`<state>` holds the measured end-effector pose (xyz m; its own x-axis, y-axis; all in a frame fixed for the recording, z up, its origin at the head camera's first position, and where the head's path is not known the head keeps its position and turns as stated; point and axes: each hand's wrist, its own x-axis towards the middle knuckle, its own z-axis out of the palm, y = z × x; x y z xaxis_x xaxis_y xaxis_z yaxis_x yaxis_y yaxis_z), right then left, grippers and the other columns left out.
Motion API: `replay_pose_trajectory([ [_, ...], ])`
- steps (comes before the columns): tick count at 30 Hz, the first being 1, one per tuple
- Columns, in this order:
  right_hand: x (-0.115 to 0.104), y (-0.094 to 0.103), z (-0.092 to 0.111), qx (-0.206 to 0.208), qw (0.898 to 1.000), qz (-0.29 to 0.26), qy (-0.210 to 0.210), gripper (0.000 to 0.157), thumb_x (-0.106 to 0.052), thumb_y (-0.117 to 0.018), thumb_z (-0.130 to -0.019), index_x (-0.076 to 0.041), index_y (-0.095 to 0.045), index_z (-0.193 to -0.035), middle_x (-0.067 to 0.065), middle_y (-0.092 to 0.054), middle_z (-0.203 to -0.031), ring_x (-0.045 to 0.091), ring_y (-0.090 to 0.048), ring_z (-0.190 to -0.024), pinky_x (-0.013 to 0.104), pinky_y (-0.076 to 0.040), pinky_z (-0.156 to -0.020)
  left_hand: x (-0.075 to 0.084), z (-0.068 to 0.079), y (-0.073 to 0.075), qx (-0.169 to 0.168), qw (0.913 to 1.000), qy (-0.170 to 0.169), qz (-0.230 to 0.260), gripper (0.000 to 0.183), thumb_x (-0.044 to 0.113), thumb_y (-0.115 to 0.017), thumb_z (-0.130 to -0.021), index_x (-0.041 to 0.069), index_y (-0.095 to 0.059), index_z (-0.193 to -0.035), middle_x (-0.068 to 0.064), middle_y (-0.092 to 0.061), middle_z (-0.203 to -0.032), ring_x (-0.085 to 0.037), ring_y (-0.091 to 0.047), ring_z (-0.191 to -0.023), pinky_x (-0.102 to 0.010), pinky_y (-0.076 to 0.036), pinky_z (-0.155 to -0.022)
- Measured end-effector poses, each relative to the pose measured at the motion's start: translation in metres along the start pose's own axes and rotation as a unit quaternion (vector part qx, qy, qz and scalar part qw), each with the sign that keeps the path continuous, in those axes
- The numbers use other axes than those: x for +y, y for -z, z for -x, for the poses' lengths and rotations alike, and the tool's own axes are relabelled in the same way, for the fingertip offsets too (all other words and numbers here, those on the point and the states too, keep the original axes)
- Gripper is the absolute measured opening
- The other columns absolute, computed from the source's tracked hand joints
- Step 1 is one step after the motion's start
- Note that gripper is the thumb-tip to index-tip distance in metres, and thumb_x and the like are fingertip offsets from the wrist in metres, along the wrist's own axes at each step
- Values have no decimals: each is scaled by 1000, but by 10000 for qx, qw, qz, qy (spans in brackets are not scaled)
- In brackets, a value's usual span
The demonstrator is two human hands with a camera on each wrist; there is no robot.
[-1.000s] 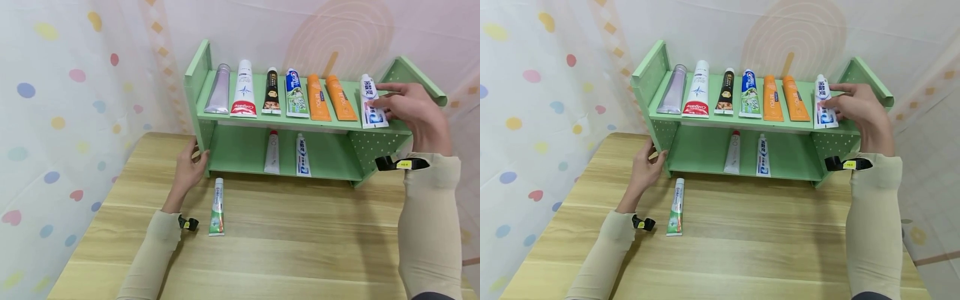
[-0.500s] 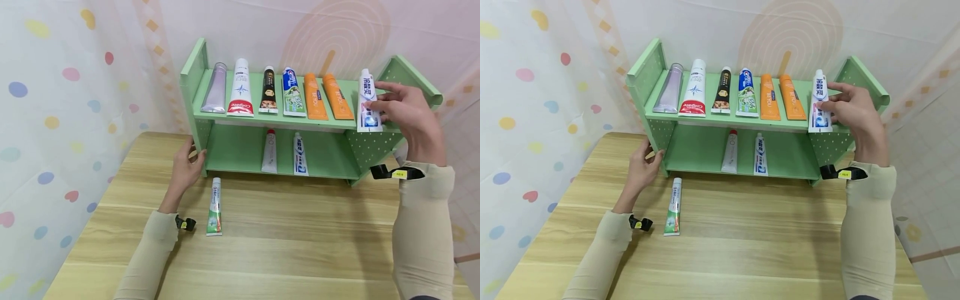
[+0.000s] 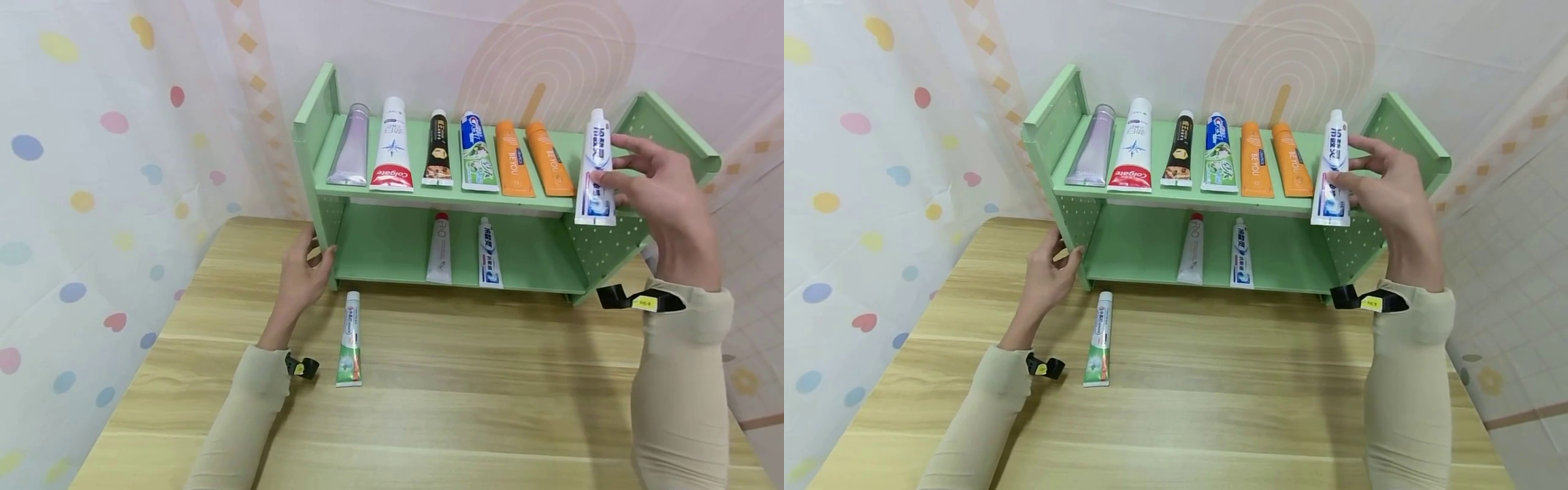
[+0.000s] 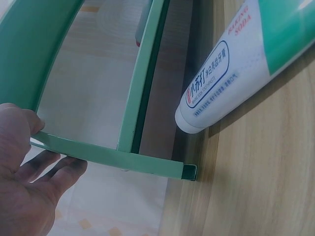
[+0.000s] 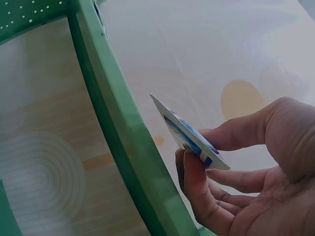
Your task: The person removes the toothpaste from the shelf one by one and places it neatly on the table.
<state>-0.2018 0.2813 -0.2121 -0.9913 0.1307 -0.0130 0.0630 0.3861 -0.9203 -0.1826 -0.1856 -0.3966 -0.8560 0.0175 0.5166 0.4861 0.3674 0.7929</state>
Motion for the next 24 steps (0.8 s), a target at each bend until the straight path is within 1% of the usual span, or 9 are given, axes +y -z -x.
replay_pose_trajectory([
  [4,2,-5,5,81,9999,63,58,71,-14,-78,-91,-27,-47,-154,-10,-58,-113,4,-64,-80,13,-57,-61,0,0,0,-12,10000,-19,6,49,-9,-57,-97,-13,-44,-145,-40,-56,-133,-54,-62,-120,-51,-58,-96],
  [6,3,-8,7,86,9998,-44,154,71,-12,-78,-91,-26,-49,-153,-9,-59,-112,4,-65,-79,14,-58,-61,1,0,0,0,10000,-34,-12,49,-9,-57,-97,-13,-45,-145,-40,-56,-132,-54,-62,-119,-51,-59,-96],
  [7,4,-9,8,103,9997,3,223,70,-12,-78,-91,-26,-50,-153,-9,-59,-112,4,-65,-79,14,-58,-61,1,0,0,9,10000,-37,-12,49,-9,-57,-97,-13,-45,-144,-40,-56,-132,-54,-62,-119,-50,-59,-96],
  [11,8,-15,12,103,9983,-386,421,67,-6,-79,-89,-23,-55,-149,-6,-62,-108,6,-65,-78,14,-58,-58,0,0,-1,38,10000,-80,-31,49,-9,-57,-97,-14,-45,-144,-41,-56,-131,-56,-62,-118,-49,-59,-95],
  [15,11,-21,15,137,9972,-544,500,66,-4,-79,-88,-22,-56,-147,-6,-63,-108,6,-65,-84,14,-57,-57,-1,0,-1,51,9999,-80,-66,49,-9,-57,-97,-12,-45,-145,-40,-57,-132,-57,-62,-118,-48,-59,-95],
  [18,12,-25,18,198,9973,-453,550,67,-5,-80,-88,-23,-56,-148,-7,-63,-109,6,-66,-88,14,-59,-59,-1,0,-1,63,9999,-54,-65,49,-10,-57,-97,-12,-45,-145,-39,-57,-132,-57,-61,-118,-49,-58,-96],
  [21,14,-28,21,234,9968,-424,636,67,-5,-79,-88,-24,-56,-148,-6,-62,-110,6,-67,-87,14,-60,-60,-1,0,-2,70,10000,-34,-50,50,-10,-57,-97,-12,-45,-145,-39,-57,-133,-57,-61,-118,-49,-58,-96],
  [24,15,-31,24,217,9957,-581,684,67,-4,-79,-88,-24,-56,-147,-4,-62,-110,8,-68,-83,14,-61,-60,-1,0,-2,76,10000,-15,-44,50,-10,-57,-97,-11,-45,-145,-38,-57,-134,-57,-61,-119,-49,-59,-95],
])
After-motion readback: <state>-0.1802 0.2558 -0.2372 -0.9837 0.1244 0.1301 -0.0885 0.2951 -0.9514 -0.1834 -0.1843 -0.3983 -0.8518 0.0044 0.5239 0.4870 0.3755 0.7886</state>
